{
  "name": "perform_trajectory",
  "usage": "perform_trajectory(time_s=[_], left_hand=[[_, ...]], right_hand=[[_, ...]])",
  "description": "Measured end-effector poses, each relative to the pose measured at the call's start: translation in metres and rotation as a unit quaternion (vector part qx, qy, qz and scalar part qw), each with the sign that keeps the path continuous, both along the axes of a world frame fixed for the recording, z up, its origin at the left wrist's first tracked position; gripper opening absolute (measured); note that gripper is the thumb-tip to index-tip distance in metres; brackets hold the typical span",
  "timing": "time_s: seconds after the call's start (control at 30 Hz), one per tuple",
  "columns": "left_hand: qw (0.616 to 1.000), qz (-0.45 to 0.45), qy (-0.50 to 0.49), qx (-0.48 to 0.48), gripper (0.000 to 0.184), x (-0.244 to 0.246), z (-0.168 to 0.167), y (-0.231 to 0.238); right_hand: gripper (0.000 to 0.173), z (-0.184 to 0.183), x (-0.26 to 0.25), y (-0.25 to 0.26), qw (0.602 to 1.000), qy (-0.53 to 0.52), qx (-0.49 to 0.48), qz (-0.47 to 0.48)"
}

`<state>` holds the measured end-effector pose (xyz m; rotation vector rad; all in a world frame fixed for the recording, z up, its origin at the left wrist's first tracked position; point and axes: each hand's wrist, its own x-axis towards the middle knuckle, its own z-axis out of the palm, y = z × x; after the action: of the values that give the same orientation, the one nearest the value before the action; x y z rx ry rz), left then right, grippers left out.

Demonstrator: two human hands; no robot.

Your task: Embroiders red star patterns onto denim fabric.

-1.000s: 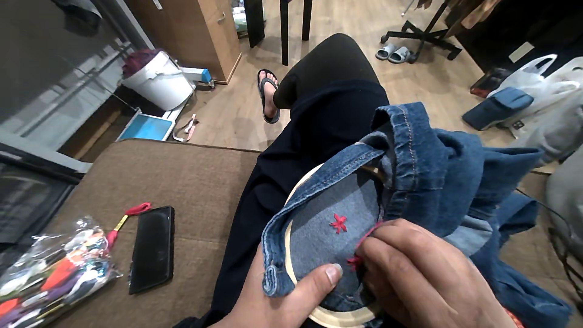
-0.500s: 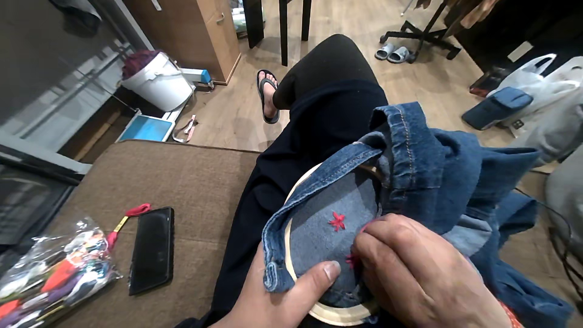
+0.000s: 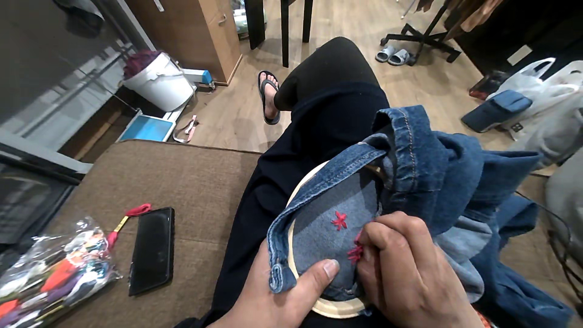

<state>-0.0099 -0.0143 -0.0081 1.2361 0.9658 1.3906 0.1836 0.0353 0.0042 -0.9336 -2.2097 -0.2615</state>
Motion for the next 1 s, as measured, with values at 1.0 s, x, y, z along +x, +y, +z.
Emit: perform_trajectory(time_s=[1.0], left_hand=[[0.996, 0.028, -0.054, -0.070, 0.047, 0.006, 0.006, -0.007]], right_hand=[[0.023, 0.018, 0.015, 0.007, 0.960, 0.133, -0.221, 0.106]])
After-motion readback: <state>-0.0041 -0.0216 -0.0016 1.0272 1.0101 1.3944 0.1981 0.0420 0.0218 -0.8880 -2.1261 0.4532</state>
